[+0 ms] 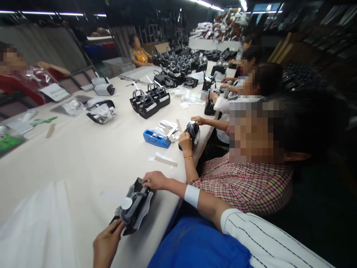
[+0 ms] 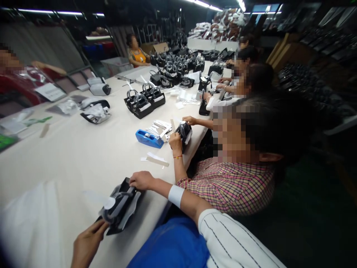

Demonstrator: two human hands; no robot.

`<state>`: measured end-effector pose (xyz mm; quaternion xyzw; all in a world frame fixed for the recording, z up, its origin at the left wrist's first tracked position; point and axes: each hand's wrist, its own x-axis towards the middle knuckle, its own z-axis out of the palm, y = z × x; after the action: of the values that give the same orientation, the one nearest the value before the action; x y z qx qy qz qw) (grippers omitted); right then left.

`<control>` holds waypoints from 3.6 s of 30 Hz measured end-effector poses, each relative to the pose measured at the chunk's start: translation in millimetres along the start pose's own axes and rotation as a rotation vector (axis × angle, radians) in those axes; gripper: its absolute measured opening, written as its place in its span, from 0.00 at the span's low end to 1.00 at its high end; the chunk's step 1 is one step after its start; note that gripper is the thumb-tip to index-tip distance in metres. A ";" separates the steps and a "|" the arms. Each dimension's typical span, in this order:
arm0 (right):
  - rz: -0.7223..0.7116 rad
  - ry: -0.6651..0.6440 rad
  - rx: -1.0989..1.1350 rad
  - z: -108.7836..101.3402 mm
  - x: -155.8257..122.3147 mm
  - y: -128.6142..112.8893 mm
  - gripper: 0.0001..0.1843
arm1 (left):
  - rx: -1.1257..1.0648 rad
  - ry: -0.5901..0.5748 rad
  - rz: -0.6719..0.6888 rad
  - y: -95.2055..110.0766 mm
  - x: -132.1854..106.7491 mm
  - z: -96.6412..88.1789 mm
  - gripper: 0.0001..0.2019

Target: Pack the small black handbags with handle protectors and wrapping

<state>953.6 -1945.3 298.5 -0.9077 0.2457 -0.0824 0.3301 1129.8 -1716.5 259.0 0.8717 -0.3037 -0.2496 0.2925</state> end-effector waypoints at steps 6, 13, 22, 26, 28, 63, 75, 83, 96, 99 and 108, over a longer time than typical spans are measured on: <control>-0.055 -0.013 0.018 0.5 -2.7 5.2 0.06 | 0.049 -0.054 0.091 5.9 -5.7 -4.6 0.25; -0.102 -0.023 0.021 2.8 0.1 10.5 0.06 | -0.014 0.031 0.164 0.7 -12.9 1.2 0.22; -0.060 -0.030 -0.015 4.1 -0.2 8.7 0.07 | 0.066 -0.067 0.163 17.5 -14.7 -6.5 0.21; -0.054 -0.024 -0.027 2.4 -3.5 6.0 0.06 | 0.021 -0.098 0.059 27.0 -12.2 -11.8 0.22; -0.055 -0.003 -0.015 2.0 -7.5 3.3 0.06 | -0.039 -0.065 0.042 30.9 -16.3 -11.5 0.22; -0.170 0.077 0.067 12.9 -25.0 22.3 0.11 | -0.023 -0.257 0.279 55.0 -39.3 6.9 0.07; -0.118 0.005 -0.030 9.9 -3.1 17.3 0.09 | -0.186 -0.167 0.188 44.8 -30.7 21.4 0.14; -0.141 0.006 -0.020 11.9 -12.6 21.6 0.08 | -0.113 -0.222 0.176 26.1 -34.9 23.2 0.19; -0.182 0.103 0.060 11.5 -34.9 28.6 0.09 | 0.294 -0.111 0.467 28.5 -58.6 31.4 0.16; -0.205 0.110 0.092 10.3 -36.9 30.0 0.06 | 0.286 -0.059 0.413 26.5 -59.6 32.0 0.15; -0.176 0.133 0.079 9.0 -25.2 15.8 0.04 | 0.081 0.014 0.359 19.9 -51.5 22.6 0.19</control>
<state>928.4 -1938.2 281.7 -0.9047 0.1827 -0.1808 0.3399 1072.7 -1702.7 269.5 0.8164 -0.4619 -0.1749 0.2993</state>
